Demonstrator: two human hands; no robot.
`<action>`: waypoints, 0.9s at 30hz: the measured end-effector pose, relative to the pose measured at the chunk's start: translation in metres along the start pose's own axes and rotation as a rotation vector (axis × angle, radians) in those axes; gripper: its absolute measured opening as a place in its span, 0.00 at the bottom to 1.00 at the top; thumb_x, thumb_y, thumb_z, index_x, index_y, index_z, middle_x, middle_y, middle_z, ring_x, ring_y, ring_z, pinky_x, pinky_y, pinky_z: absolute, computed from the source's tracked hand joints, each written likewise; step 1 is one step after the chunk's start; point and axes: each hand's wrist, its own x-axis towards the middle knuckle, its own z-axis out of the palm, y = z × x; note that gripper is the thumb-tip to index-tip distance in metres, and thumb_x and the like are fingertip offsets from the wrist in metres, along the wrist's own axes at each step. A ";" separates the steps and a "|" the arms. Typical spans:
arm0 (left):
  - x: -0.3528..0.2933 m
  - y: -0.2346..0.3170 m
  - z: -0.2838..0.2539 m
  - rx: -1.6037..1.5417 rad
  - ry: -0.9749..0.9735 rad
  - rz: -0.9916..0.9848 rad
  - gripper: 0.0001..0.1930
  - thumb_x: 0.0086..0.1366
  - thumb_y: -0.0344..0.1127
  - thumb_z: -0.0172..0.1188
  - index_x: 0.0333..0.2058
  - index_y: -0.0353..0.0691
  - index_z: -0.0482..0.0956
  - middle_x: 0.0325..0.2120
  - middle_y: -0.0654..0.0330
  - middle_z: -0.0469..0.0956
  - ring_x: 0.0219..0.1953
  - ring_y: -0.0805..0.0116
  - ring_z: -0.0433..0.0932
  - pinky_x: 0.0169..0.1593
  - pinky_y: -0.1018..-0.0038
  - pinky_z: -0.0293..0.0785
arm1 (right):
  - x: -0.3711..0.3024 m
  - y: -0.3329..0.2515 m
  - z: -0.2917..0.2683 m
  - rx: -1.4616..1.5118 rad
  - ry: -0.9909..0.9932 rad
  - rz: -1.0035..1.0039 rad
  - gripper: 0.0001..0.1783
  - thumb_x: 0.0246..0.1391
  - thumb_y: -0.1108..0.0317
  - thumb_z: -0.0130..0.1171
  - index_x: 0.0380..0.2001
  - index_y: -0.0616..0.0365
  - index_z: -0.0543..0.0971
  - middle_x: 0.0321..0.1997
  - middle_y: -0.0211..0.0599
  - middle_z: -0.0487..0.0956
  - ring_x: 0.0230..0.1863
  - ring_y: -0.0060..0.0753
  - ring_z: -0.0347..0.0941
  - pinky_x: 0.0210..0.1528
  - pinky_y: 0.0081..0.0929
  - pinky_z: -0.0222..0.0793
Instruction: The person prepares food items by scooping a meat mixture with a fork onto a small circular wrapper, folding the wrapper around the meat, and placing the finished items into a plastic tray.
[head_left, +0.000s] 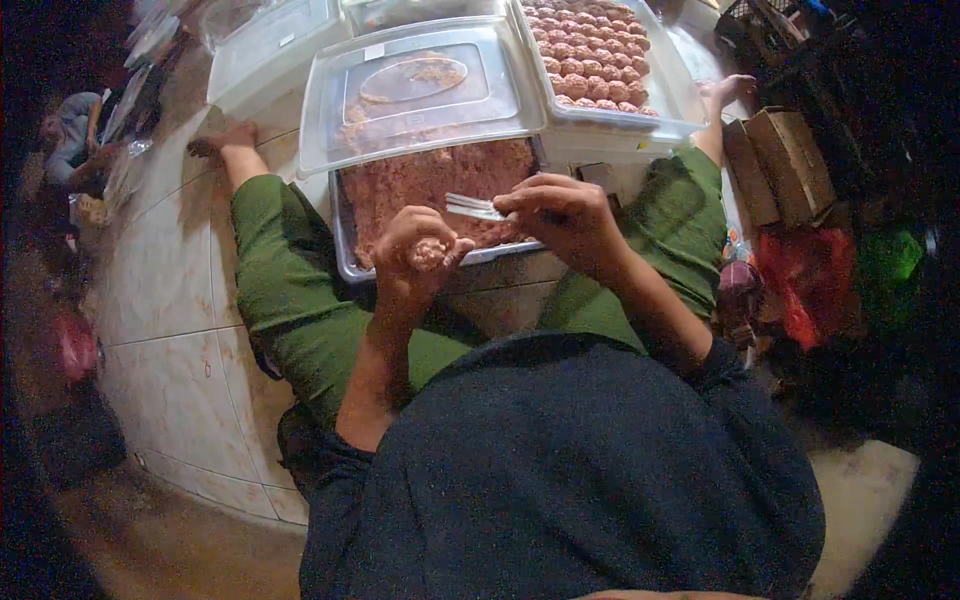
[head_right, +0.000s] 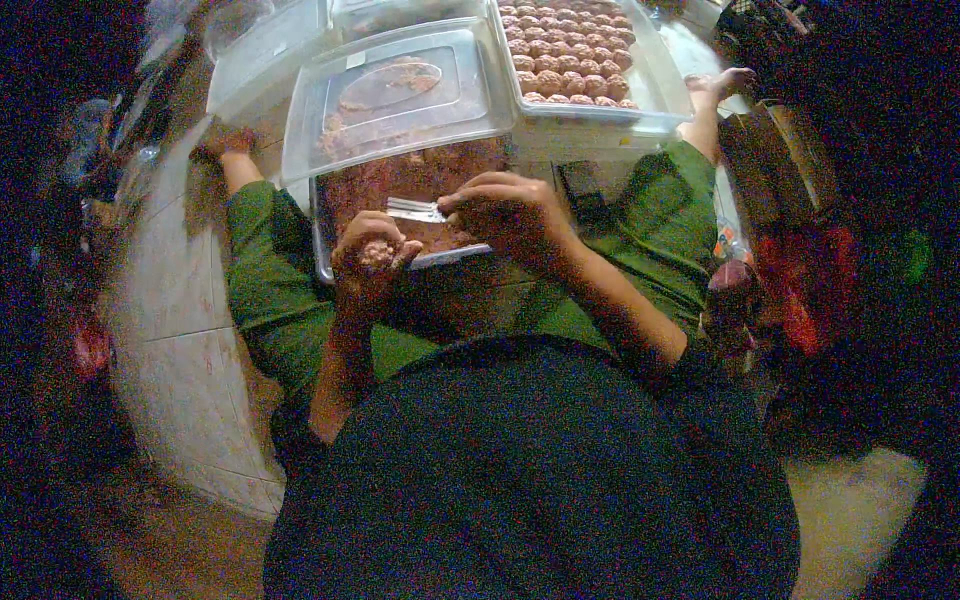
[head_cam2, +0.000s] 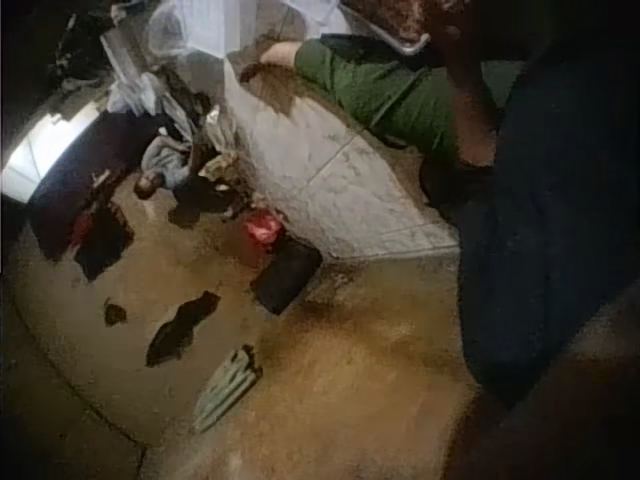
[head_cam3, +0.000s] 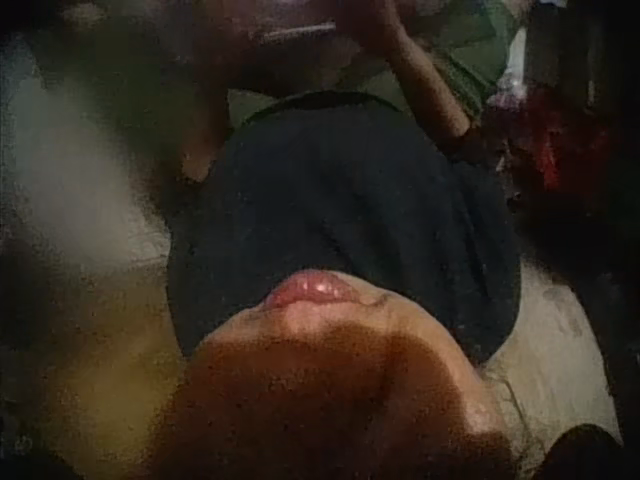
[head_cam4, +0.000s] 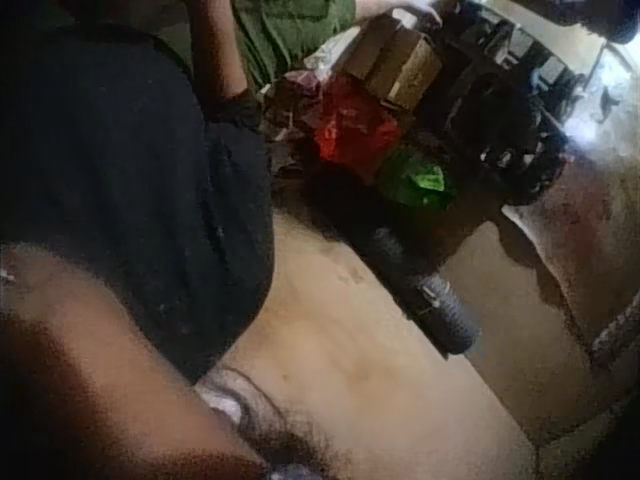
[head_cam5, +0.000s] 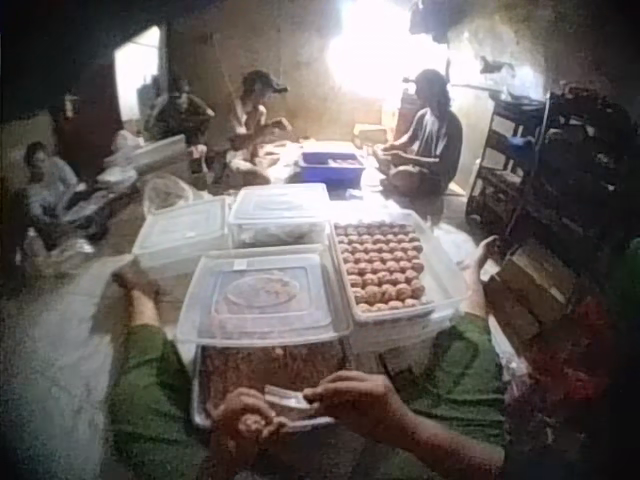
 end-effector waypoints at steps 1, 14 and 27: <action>0.000 0.000 0.000 0.019 -0.015 -0.018 0.19 0.43 0.25 0.67 0.35 0.36 0.71 0.27 0.59 0.73 0.29 0.72 0.71 0.35 0.77 0.69 | -0.002 -0.001 0.003 0.015 -0.015 0.011 0.12 0.43 0.78 0.59 0.35 0.59 0.79 0.33 0.38 0.77 0.33 0.29 0.74 0.34 0.23 0.70; -0.006 -0.006 -0.003 -0.071 -0.037 -0.249 0.33 0.43 0.28 0.68 0.50 0.37 0.63 0.24 0.60 0.74 0.26 0.76 0.72 0.33 0.79 0.71 | -0.007 0.010 0.034 0.105 -0.059 0.076 0.10 0.39 0.77 0.61 0.30 0.57 0.79 0.31 0.36 0.79 0.33 0.31 0.75 0.35 0.26 0.71; -0.002 -0.010 0.015 -0.345 -0.053 -0.473 0.52 0.41 0.30 0.71 0.60 0.44 0.42 0.34 0.59 0.68 0.32 0.76 0.69 0.37 0.78 0.70 | 0.014 0.020 0.014 -0.167 -0.173 0.146 0.35 0.35 0.74 0.64 0.52 0.53 0.67 0.54 0.46 0.67 0.53 0.48 0.65 0.53 0.33 0.64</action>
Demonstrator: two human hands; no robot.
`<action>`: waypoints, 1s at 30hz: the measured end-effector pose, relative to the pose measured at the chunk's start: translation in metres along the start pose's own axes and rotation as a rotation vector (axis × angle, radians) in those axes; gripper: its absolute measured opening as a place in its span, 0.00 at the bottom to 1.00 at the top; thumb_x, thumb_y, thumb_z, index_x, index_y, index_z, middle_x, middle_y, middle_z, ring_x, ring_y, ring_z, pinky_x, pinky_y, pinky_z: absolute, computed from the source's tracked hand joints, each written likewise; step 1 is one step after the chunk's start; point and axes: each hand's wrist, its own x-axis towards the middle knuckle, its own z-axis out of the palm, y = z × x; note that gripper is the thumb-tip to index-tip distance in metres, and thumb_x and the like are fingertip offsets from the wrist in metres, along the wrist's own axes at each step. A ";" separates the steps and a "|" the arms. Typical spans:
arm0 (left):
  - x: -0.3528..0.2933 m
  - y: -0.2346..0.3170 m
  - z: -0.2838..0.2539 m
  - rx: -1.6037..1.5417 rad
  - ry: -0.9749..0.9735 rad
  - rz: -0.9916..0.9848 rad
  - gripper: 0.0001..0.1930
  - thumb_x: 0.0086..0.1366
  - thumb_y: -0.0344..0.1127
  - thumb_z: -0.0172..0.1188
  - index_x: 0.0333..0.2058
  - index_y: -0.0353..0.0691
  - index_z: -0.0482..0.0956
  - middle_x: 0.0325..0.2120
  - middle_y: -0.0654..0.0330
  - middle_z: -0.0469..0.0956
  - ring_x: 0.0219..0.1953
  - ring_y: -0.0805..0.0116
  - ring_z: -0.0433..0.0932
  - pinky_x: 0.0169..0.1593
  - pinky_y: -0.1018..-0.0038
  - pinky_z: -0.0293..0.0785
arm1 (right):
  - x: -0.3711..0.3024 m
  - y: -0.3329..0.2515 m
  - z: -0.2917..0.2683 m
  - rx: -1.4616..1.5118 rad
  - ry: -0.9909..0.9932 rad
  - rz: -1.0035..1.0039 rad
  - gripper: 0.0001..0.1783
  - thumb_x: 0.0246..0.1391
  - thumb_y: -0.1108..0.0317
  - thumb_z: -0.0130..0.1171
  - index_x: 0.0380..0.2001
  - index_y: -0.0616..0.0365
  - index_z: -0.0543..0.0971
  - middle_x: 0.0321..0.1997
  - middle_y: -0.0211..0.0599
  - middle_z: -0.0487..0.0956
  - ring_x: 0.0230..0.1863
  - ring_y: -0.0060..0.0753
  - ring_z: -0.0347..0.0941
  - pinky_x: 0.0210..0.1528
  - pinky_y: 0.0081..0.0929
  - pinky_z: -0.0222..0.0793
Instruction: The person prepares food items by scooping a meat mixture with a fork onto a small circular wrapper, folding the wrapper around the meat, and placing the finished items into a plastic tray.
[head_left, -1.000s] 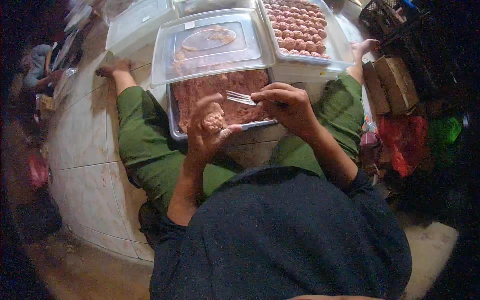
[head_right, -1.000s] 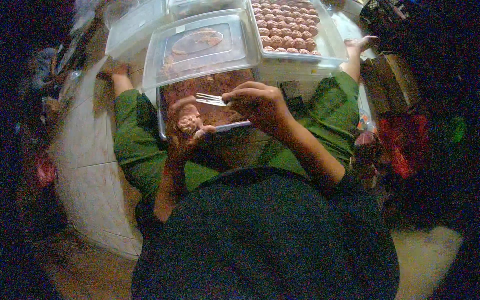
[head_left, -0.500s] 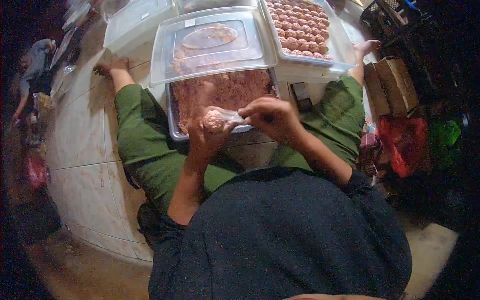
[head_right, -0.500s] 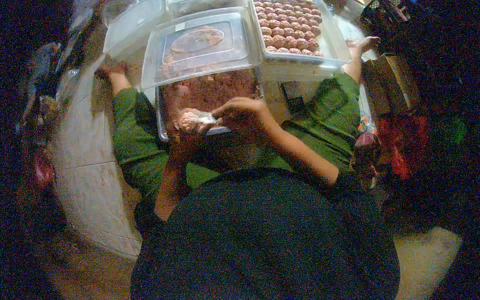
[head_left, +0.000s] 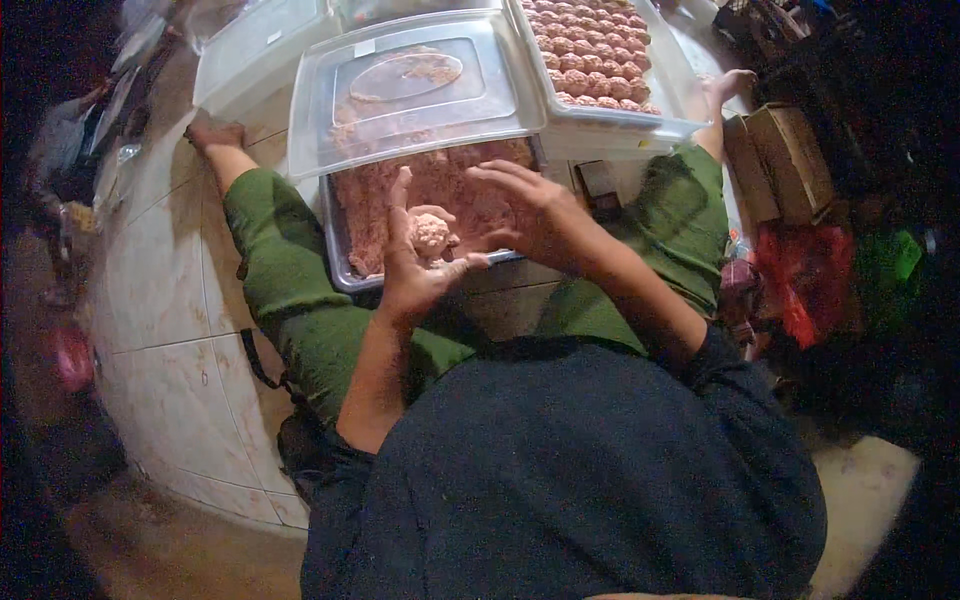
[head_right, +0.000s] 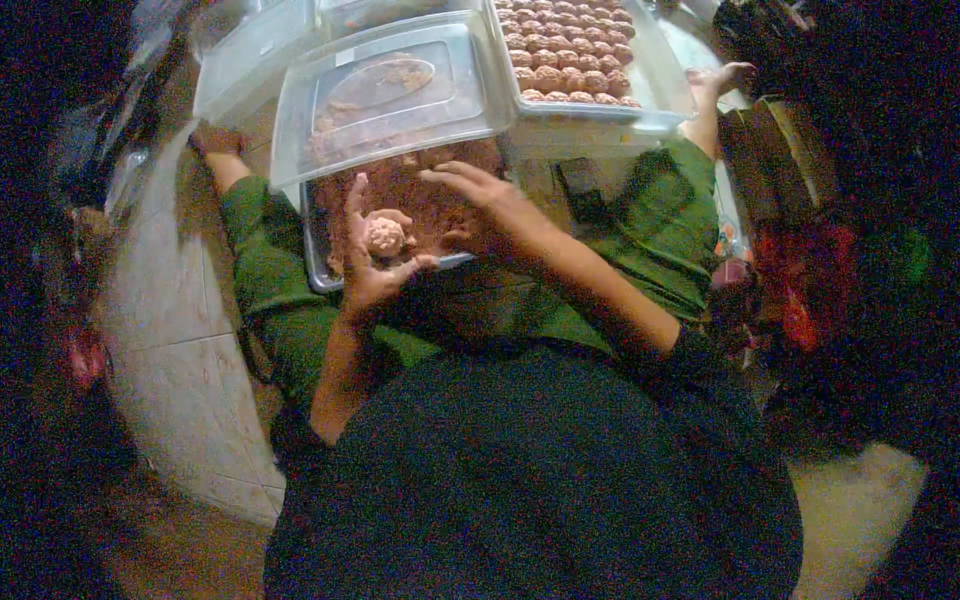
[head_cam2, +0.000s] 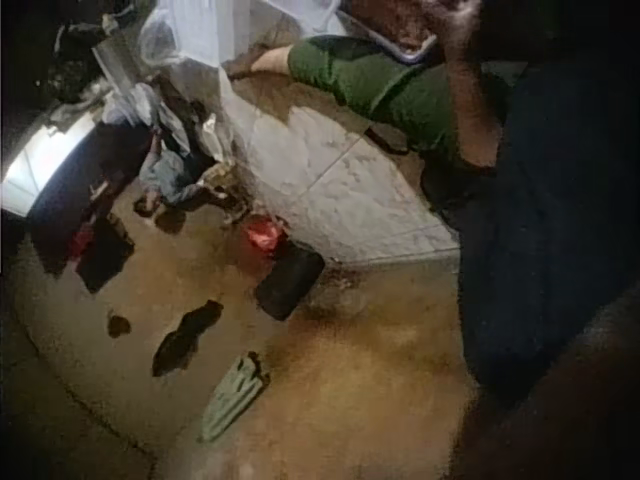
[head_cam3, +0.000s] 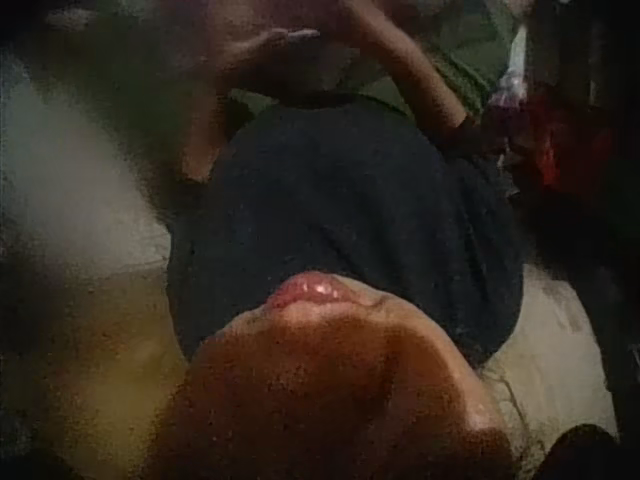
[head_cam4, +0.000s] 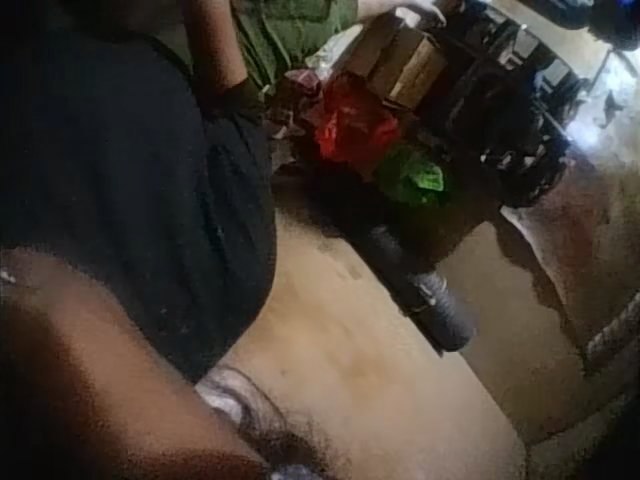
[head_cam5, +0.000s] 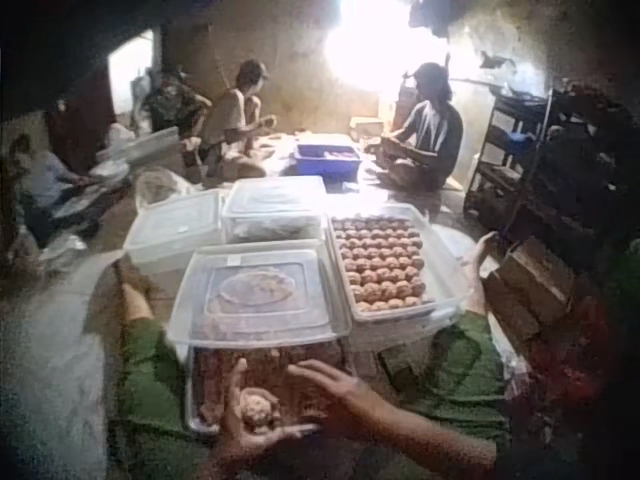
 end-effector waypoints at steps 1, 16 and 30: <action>0.001 -0.007 0.001 0.026 -0.034 0.014 0.56 0.41 0.31 0.71 0.61 0.45 0.37 0.39 0.57 0.67 0.34 0.73 0.70 0.37 0.77 0.71 | 0.002 -0.003 0.005 0.048 -0.005 -0.032 0.37 0.34 0.75 0.64 0.53 0.52 0.65 0.54 0.46 0.66 0.54 0.48 0.64 0.54 0.34 0.64; 0.014 -0.014 0.000 -0.060 0.038 -0.130 0.54 0.43 0.42 0.70 0.62 0.45 0.40 0.58 0.53 0.51 0.54 0.56 0.62 0.52 0.68 0.64 | -0.050 0.112 -0.066 -0.118 -0.014 0.398 0.23 0.36 0.71 0.61 0.41 0.59 0.72 0.29 0.45 0.75 0.31 0.33 0.73 0.34 0.29 0.68; 0.016 -0.038 -0.012 -0.016 0.089 0.007 0.39 0.49 0.25 0.63 0.58 0.40 0.51 0.56 0.53 0.56 0.51 0.57 0.66 0.53 0.69 0.64 | -0.075 0.209 -0.046 -0.258 0.163 0.717 0.35 0.23 0.63 0.71 0.42 0.60 0.71 0.38 0.47 0.75 0.40 0.49 0.71 0.43 0.36 0.68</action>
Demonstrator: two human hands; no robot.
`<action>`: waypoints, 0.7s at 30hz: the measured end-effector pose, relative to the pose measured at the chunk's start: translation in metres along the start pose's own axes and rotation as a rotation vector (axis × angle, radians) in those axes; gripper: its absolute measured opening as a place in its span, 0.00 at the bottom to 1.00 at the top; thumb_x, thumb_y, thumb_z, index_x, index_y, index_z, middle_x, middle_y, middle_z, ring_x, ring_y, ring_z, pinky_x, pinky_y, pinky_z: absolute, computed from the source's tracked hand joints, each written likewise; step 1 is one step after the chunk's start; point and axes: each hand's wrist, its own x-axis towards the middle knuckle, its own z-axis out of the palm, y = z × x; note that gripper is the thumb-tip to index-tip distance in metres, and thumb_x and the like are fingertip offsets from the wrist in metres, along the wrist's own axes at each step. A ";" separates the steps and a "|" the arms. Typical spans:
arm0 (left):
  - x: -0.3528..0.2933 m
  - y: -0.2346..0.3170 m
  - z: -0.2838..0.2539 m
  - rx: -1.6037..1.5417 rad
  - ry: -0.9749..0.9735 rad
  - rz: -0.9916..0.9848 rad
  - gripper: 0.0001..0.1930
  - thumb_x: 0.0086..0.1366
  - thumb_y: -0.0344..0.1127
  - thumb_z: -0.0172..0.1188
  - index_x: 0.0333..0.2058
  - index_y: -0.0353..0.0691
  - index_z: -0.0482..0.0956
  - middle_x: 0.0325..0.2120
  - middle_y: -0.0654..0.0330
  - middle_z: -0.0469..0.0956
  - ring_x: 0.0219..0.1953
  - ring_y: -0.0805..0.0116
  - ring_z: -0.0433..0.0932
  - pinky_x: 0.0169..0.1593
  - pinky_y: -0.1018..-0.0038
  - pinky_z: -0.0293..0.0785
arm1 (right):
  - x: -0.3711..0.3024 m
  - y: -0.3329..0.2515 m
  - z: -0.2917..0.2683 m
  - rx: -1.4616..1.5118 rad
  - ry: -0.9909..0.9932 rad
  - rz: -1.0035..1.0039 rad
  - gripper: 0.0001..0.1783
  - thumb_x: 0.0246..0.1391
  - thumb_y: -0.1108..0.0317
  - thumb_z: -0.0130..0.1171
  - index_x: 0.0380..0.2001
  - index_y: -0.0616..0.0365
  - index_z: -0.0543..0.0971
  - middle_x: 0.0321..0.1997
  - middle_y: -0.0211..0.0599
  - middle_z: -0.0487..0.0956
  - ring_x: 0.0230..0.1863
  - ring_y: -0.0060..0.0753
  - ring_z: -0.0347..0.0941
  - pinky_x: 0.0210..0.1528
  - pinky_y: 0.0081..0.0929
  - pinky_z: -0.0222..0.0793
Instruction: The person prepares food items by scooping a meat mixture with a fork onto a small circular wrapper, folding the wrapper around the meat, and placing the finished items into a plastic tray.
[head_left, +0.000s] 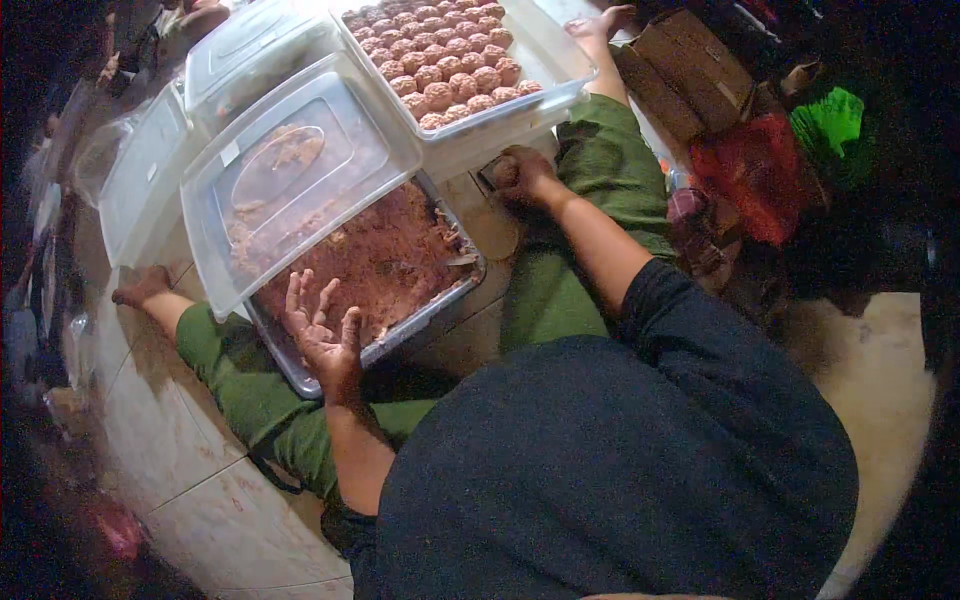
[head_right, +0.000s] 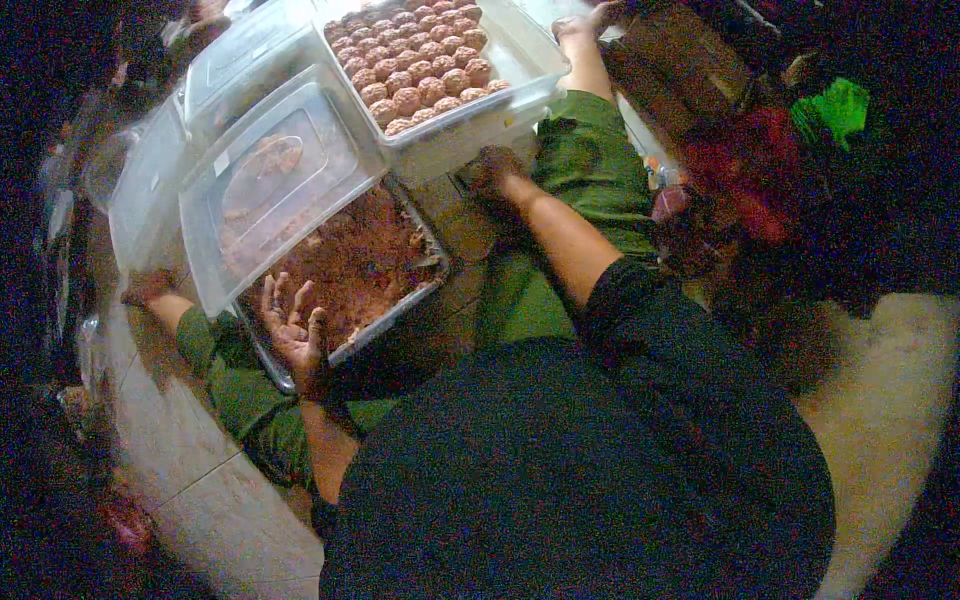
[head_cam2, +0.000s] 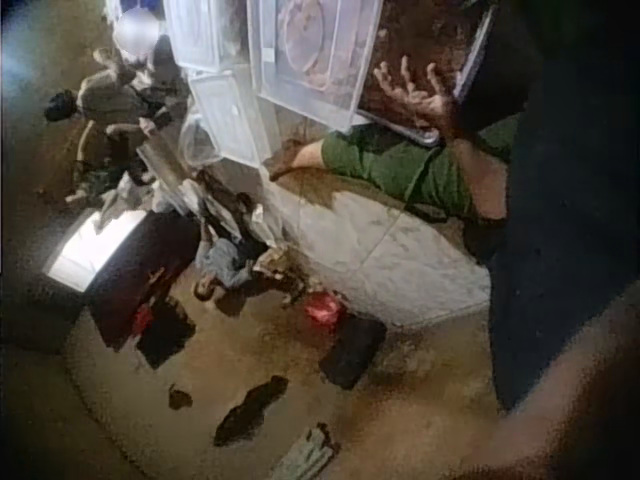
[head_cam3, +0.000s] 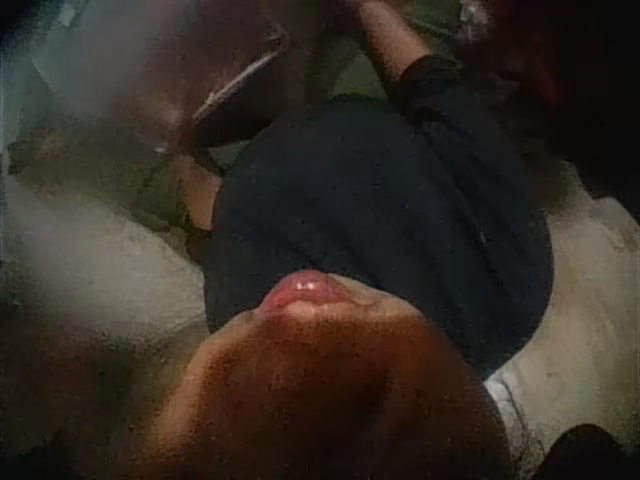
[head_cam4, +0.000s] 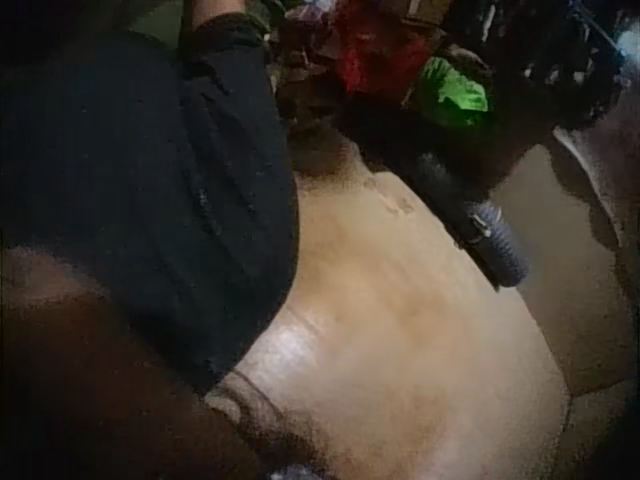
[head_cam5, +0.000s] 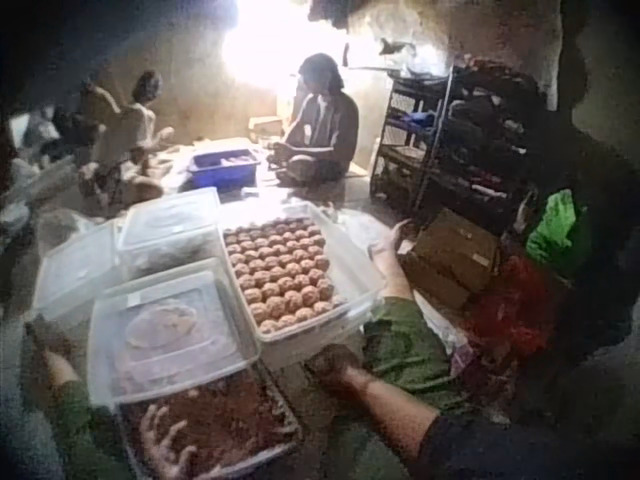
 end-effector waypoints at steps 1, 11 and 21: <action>0.000 -0.001 0.000 -0.018 0.016 0.009 0.38 0.49 0.25 0.63 0.57 0.40 0.52 0.56 0.54 0.56 0.51 0.57 0.66 0.53 0.69 0.65 | -0.005 -0.007 -0.007 0.020 -0.013 -0.022 0.37 0.22 0.63 0.72 0.43 0.59 0.71 0.38 0.47 0.75 0.40 0.48 0.72 0.43 0.36 0.68; -0.001 -0.010 -0.010 0.098 0.084 0.070 0.17 0.52 0.17 0.56 0.39 0.38 0.65 0.54 0.54 0.60 0.48 0.59 0.70 0.49 0.71 0.69 | -0.027 0.003 -0.018 0.046 0.045 0.163 0.19 0.39 0.71 0.57 0.38 0.60 0.70 0.39 0.52 0.74 0.41 0.48 0.71 0.40 0.36 0.66; -0.004 -0.007 -0.009 0.036 0.088 0.015 0.16 0.53 0.19 0.57 0.40 0.38 0.66 0.53 0.54 0.61 0.47 0.61 0.70 0.49 0.72 0.69 | -0.017 0.047 0.013 -0.330 0.019 0.097 0.14 0.53 0.68 0.38 0.43 0.57 0.65 0.41 0.53 0.73 0.45 0.55 0.68 0.43 0.44 0.65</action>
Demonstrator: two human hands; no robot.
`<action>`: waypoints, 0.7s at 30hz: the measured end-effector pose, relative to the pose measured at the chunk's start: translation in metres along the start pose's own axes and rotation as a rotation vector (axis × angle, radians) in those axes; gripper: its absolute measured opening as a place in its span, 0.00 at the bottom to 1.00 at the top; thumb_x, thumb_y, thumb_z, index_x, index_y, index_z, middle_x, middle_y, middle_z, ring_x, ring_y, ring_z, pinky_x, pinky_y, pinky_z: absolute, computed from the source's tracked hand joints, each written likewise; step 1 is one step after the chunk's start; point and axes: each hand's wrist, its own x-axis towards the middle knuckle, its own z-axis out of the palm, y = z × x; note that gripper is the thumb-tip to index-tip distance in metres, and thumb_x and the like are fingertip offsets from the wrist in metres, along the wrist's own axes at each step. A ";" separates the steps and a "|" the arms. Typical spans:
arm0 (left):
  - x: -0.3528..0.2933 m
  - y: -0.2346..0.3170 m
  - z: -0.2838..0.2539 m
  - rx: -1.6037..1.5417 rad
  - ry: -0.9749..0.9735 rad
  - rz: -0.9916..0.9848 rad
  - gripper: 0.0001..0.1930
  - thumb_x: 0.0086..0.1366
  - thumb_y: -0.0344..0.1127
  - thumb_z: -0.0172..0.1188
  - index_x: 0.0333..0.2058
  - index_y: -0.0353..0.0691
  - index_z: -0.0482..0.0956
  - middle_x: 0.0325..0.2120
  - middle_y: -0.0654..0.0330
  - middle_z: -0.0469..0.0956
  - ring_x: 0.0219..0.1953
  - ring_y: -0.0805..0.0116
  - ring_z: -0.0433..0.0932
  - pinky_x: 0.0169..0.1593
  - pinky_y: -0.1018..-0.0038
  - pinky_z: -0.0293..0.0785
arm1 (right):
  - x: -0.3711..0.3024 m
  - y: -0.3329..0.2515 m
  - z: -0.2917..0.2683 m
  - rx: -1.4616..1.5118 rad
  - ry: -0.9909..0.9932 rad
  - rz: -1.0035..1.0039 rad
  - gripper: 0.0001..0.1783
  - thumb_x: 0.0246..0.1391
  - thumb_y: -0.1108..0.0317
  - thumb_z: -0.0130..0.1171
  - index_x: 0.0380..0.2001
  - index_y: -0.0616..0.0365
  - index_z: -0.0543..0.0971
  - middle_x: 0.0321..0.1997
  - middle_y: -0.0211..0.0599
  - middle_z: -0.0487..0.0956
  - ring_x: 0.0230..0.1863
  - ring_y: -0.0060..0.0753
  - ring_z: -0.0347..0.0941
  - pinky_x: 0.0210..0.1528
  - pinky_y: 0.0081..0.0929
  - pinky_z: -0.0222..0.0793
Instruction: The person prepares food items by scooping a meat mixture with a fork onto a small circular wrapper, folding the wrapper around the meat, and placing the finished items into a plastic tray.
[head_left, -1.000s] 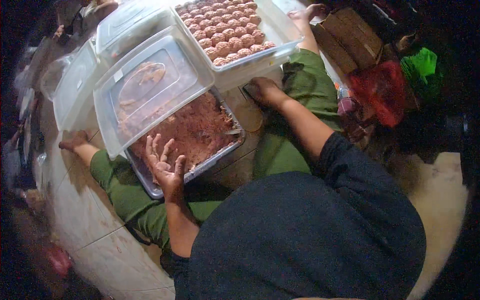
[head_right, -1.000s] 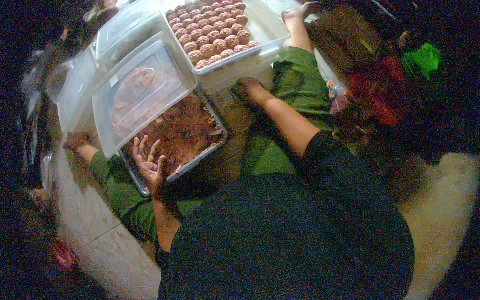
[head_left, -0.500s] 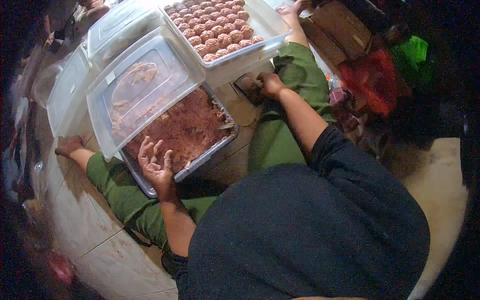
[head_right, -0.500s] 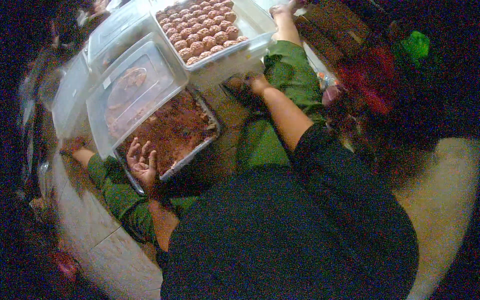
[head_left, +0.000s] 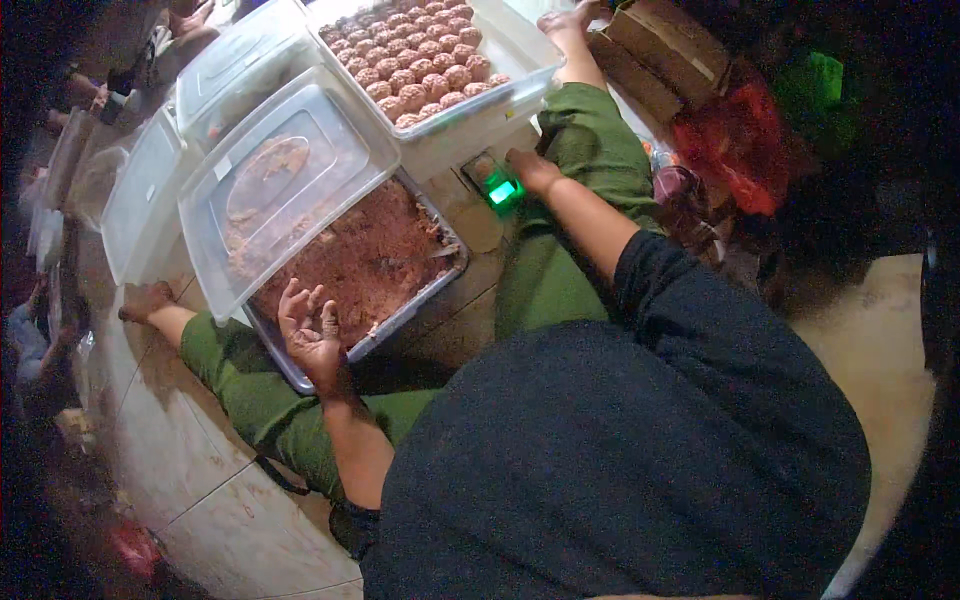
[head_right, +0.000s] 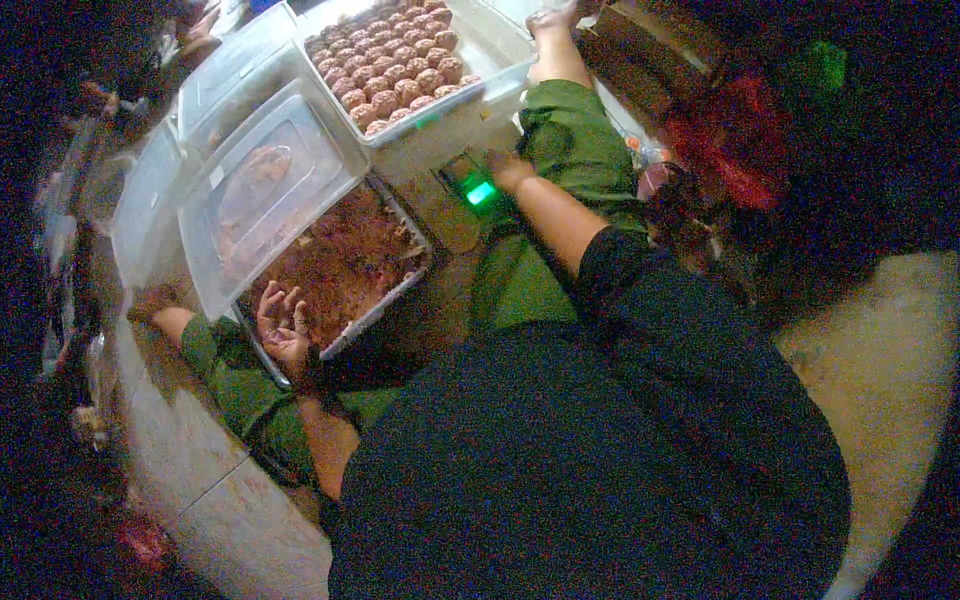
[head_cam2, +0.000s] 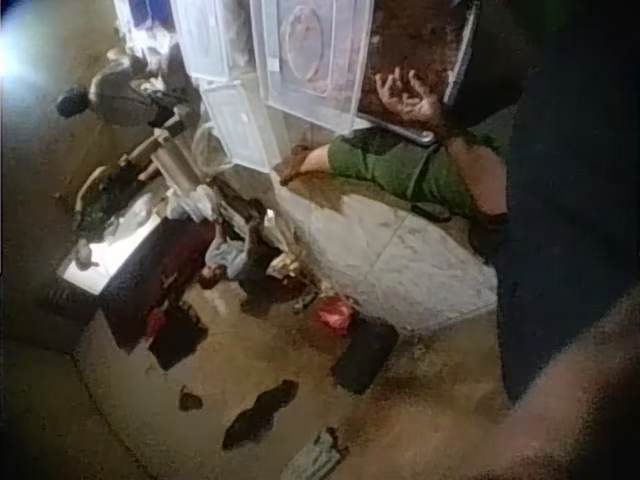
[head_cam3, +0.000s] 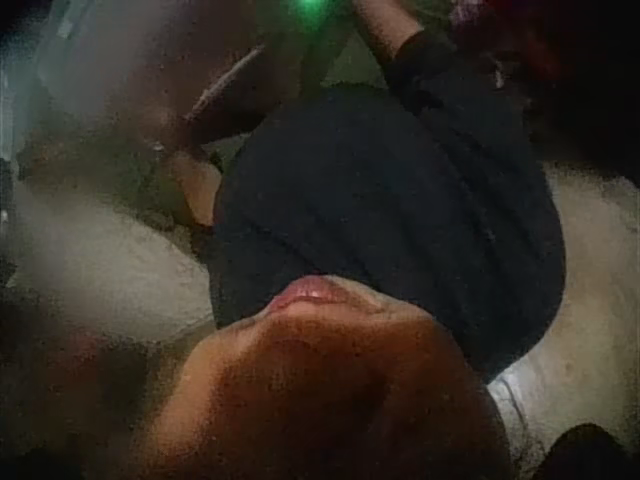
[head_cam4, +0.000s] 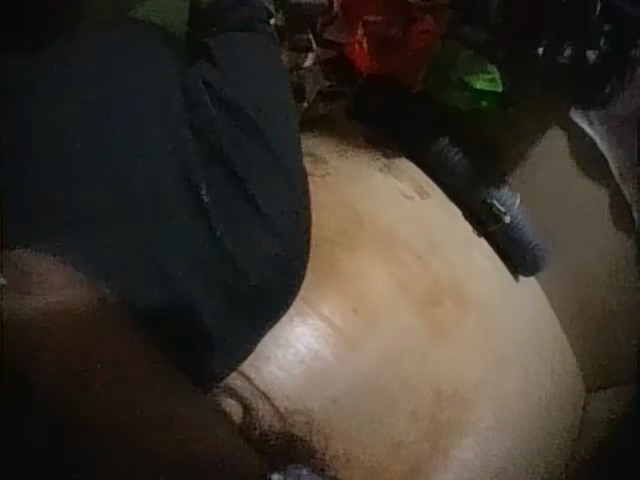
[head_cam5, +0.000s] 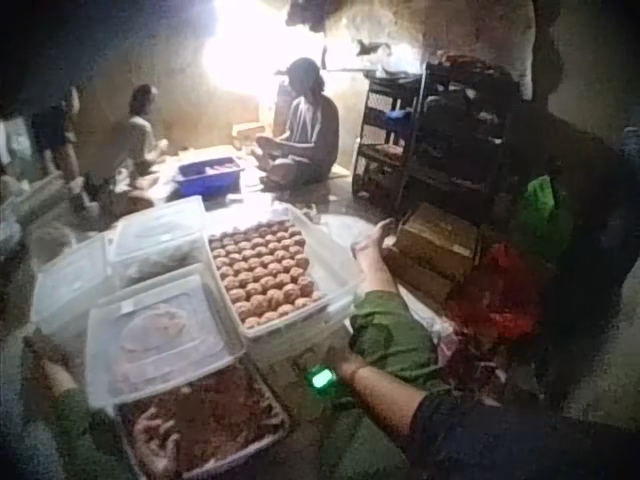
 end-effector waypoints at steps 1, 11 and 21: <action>0.000 0.000 0.003 -0.008 0.009 0.004 0.16 0.53 0.19 0.57 0.40 0.38 0.66 0.53 0.54 0.61 0.47 0.61 0.71 0.49 0.72 0.69 | -0.001 -0.002 0.002 -0.006 -0.006 0.038 0.15 0.53 0.68 0.38 0.44 0.56 0.64 0.42 0.53 0.72 0.46 0.55 0.68 0.43 0.45 0.65; 0.002 -0.012 -0.006 0.149 -0.077 0.122 0.06 0.53 0.20 0.57 0.30 0.36 0.72 0.53 0.53 0.61 0.46 0.61 0.71 0.50 0.68 0.66 | 0.013 -0.002 0.000 0.210 0.169 0.030 0.25 0.46 0.70 0.48 0.51 0.54 0.66 0.45 0.53 0.73 0.43 0.50 0.71 0.43 0.41 0.68; 0.000 -0.003 0.003 0.181 0.007 -0.056 0.09 0.53 0.19 0.56 0.33 0.35 0.69 0.52 0.55 0.62 0.46 0.63 0.72 0.47 0.72 0.68 | 0.009 -0.002 -0.125 0.341 -0.078 -0.310 0.17 0.33 0.65 0.70 0.24 0.62 0.75 0.24 0.37 0.77 0.26 0.29 0.73 0.31 0.27 0.69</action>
